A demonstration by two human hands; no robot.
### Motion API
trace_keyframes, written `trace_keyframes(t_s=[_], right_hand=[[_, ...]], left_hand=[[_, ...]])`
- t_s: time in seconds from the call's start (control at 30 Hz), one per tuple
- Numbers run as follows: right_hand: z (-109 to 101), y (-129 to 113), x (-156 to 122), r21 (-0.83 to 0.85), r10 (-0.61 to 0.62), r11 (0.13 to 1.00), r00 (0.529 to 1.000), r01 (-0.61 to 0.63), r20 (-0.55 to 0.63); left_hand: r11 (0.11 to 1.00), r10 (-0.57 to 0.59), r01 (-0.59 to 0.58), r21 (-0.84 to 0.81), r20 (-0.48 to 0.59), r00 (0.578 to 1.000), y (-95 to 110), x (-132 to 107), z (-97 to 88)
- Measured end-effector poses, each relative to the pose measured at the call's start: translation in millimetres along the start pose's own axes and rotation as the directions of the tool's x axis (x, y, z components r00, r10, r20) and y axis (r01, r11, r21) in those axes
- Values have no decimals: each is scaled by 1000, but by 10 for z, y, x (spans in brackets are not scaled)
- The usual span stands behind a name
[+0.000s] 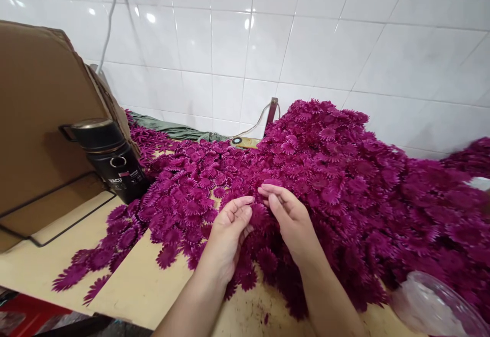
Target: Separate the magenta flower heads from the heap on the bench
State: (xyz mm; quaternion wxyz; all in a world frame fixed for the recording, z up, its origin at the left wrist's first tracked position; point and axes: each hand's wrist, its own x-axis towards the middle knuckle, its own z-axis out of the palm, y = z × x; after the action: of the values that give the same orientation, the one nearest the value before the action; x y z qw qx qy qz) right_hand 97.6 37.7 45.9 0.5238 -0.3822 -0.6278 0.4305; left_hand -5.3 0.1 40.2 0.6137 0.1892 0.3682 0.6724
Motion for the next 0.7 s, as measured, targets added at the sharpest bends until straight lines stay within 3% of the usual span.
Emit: trace_keyframes(t_s=[0.1, 0.23, 0.3, 0.43, 0.53, 0.63, 0.7], right_hand=[[-112, -46, -163, -125, -121, 982, 977, 144, 175], [-116, -108, -283, -333, -285, 854, 894, 401, 345], [-91, -121, -273, -378, -342, 793, 862, 478, 373], [-59, -104, -213, -409, -464, 718, 826, 563, 321], [-61, -77, -177, -423, -457, 758, 867, 496, 198], [-67, -45, -146, -414, -279, 867, 959, 277, 58], [-59, -17, -130, -408, -173, 897, 984, 169, 28]], left_hand=[[1000, -10, 10, -13, 36, 999, 36, 5, -34], [1000, 2, -4, 20, 91, 996, 5, -6, -34], [1000, 5, -7, 29, 68, 998, -11, -6, -27], [994, 39, -43, 100, 41, 998, 11, -4, -26], [947, 118, -138, 290, 87, 989, 59, -16, -39], [851, 217, -249, 463, 122, 969, 102, -23, -51], [812, 220, -272, 516, 160, 962, 113, -18, -51]])
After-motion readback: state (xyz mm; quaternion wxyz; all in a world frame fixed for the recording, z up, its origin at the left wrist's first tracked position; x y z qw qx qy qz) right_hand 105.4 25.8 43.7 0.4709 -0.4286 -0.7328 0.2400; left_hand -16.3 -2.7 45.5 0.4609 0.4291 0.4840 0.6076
